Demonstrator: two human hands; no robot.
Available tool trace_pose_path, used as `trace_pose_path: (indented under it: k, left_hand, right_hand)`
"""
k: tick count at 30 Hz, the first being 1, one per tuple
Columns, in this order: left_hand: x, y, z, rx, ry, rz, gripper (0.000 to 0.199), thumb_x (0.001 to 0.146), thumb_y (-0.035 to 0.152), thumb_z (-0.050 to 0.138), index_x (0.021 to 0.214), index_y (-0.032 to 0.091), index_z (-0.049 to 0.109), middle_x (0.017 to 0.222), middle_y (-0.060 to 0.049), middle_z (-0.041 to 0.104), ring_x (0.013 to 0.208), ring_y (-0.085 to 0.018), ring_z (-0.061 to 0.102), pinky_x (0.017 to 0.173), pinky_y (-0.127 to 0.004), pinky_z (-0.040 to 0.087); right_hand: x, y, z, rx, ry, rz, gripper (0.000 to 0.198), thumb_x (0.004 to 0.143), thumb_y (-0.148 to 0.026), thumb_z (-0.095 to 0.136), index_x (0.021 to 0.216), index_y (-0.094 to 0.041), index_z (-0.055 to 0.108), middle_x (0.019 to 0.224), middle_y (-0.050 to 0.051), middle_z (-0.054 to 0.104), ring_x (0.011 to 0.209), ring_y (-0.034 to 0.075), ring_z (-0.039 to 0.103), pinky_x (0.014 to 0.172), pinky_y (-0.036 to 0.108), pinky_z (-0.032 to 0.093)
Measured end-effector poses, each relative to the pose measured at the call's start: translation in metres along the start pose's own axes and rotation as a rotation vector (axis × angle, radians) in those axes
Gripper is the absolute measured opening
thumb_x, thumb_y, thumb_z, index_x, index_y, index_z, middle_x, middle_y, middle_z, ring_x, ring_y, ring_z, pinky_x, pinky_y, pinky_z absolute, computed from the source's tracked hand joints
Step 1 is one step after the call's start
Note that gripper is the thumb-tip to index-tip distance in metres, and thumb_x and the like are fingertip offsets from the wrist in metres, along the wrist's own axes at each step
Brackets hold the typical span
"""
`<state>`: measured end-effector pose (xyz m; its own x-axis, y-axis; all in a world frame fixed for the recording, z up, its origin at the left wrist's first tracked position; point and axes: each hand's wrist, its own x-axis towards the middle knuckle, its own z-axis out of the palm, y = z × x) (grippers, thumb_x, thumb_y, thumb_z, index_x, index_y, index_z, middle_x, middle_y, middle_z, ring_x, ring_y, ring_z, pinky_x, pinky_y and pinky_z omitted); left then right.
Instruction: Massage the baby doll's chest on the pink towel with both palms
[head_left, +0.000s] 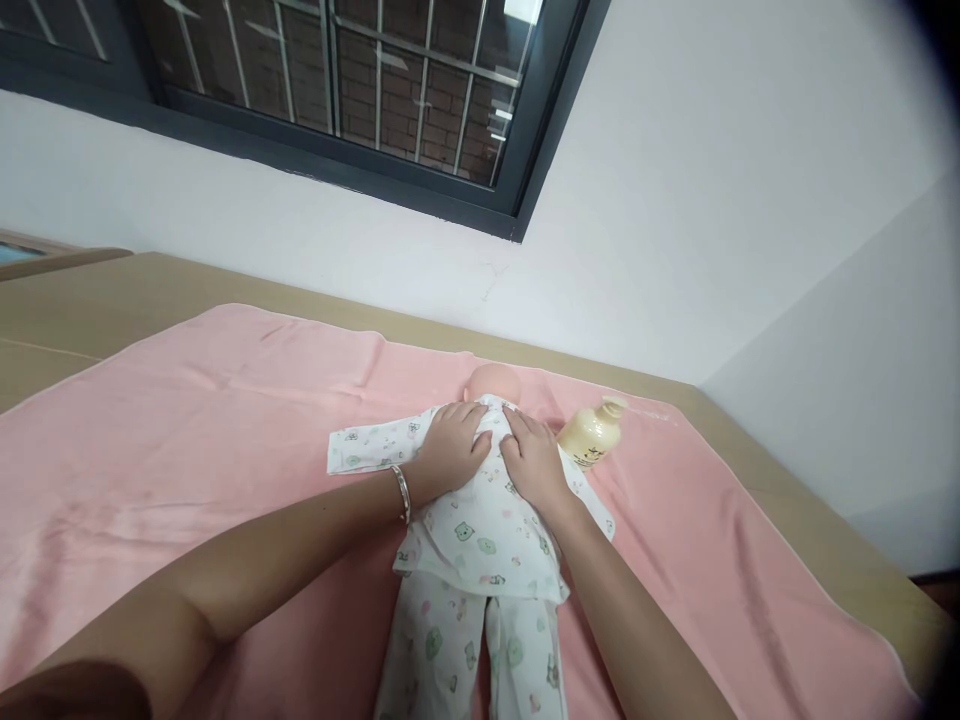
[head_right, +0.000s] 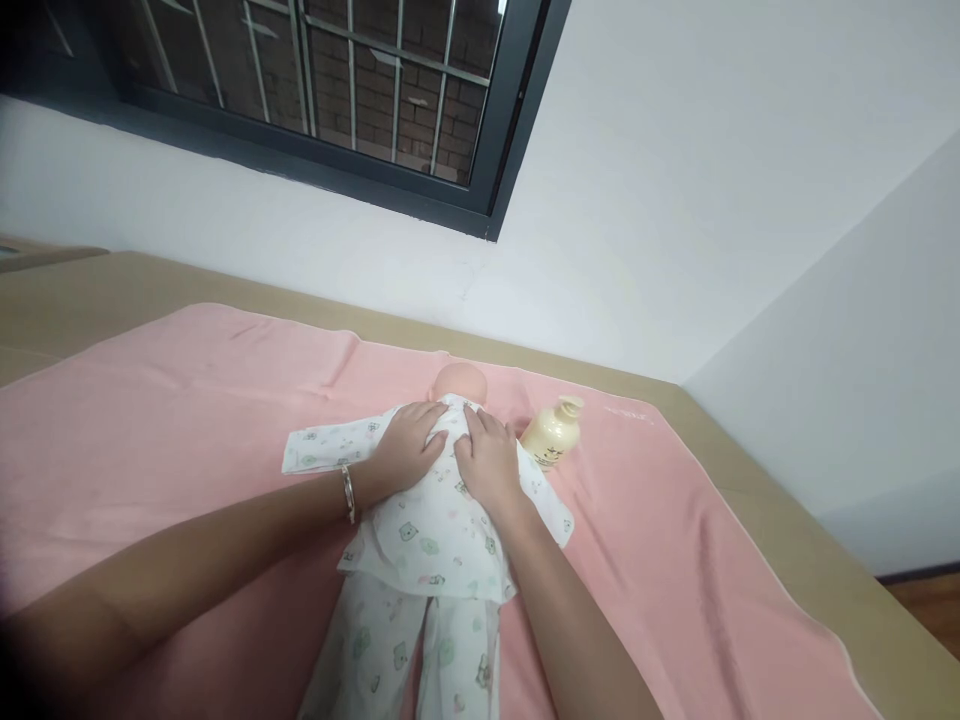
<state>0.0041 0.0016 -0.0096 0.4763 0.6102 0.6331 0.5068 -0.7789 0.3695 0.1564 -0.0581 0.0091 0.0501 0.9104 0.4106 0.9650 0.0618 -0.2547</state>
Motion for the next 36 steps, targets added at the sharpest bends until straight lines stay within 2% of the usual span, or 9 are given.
trace_pose_path:
  k: [4, 8, 10, 16, 21, 26, 31, 36]
  left_hand:
    - [-0.001, -0.002, 0.001, -0.049, 0.012, 0.048, 0.033, 0.089, 0.021, 0.045, 0.12, 0.021, 0.058, 0.122, -0.007, 0.063, 0.114, -0.023, 0.057, 0.101, -0.043, 0.043]
    - [-0.003, 0.001, -0.002, -0.081, 0.071, 0.063, 0.025, 0.089, 0.019, 0.046, 0.107, 0.021, 0.062, 0.112, -0.006, 0.067, 0.109, -0.021, 0.059, 0.098, -0.04, 0.045]
    - [-0.003, 0.003, -0.004, -0.083, 0.067, 0.042, 0.023, 0.088, 0.019, 0.046, 0.105, 0.021, 0.062, 0.109, -0.006, 0.068, 0.106, -0.022, 0.06, 0.096, -0.039, 0.046]
    - [0.001, 0.002, -0.003, -0.032, -0.023, -0.072, 0.032, 0.087, 0.024, 0.048, 0.117, 0.017, 0.057, 0.116, -0.011, 0.065, 0.11, -0.027, 0.057, 0.098, -0.045, 0.044]
    - [0.002, -0.002, -0.001, -0.031, -0.069, -0.001, 0.038, 0.089, 0.024, 0.044, 0.126, 0.02, 0.054, 0.129, -0.009, 0.06, 0.12, -0.025, 0.053, 0.105, -0.045, 0.04]
    - [0.002, -0.004, 0.0, -0.047, -0.063, 0.029, 0.038, 0.091, 0.023, 0.042, 0.127, 0.021, 0.054, 0.131, -0.007, 0.06, 0.121, -0.023, 0.053, 0.104, -0.044, 0.04]
    - [0.0, -0.005, 0.001, -0.095, -0.007, 0.026, 0.033, 0.09, 0.022, 0.045, 0.12, 0.02, 0.058, 0.125, -0.007, 0.064, 0.117, -0.022, 0.056, 0.102, -0.043, 0.042]
    - [-0.002, -0.002, -0.001, -0.142, 0.048, 0.007, 0.028, 0.089, 0.022, 0.048, 0.114, 0.022, 0.06, 0.118, -0.005, 0.067, 0.112, -0.021, 0.059, 0.101, -0.041, 0.043]
  right_hand:
    - [-0.002, 0.0, 0.001, 0.021, 0.033, -0.057, 0.05, 0.087, -0.017, 0.036, 0.133, -0.015, 0.055, 0.131, 0.01, 0.059, 0.126, 0.024, 0.049, 0.104, 0.039, 0.038]
    - [-0.009, -0.004, 0.004, 0.091, 0.186, 0.013, 0.04, 0.088, -0.023, 0.041, 0.118, -0.02, 0.066, 0.122, 0.007, 0.065, 0.117, 0.023, 0.056, 0.103, 0.036, 0.04]
    - [-0.011, -0.005, 0.005, 0.115, 0.217, 0.057, 0.038, 0.088, -0.026, 0.043, 0.117, -0.02, 0.067, 0.12, 0.006, 0.066, 0.115, 0.022, 0.057, 0.101, 0.034, 0.041]
    - [-0.003, -0.003, 0.002, 0.112, 0.08, 0.077, 0.046, 0.089, -0.026, 0.041, 0.132, -0.021, 0.055, 0.13, 0.006, 0.06, 0.121, 0.024, 0.052, 0.103, 0.038, 0.039]
    - [-0.001, 0.002, 0.005, 0.082, 0.021, 0.067, 0.049, 0.09, -0.027, 0.038, 0.138, -0.022, 0.051, 0.137, 0.008, 0.053, 0.13, 0.025, 0.044, 0.107, 0.041, 0.035]
    - [-0.003, 0.003, 0.007, 0.123, 0.071, 0.04, 0.046, 0.089, -0.024, 0.041, 0.132, -0.028, 0.058, 0.135, 0.006, 0.056, 0.13, 0.024, 0.046, 0.106, 0.041, 0.036]
    - [-0.003, 0.001, 0.005, 0.173, 0.132, 0.021, 0.043, 0.086, -0.022, 0.043, 0.123, -0.027, 0.065, 0.124, 0.005, 0.063, 0.12, 0.024, 0.053, 0.103, 0.04, 0.04]
    - [-0.005, -0.001, 0.006, 0.202, 0.149, 0.049, 0.04, 0.086, -0.024, 0.044, 0.119, -0.024, 0.067, 0.124, 0.006, 0.064, 0.121, 0.024, 0.053, 0.105, 0.04, 0.039]
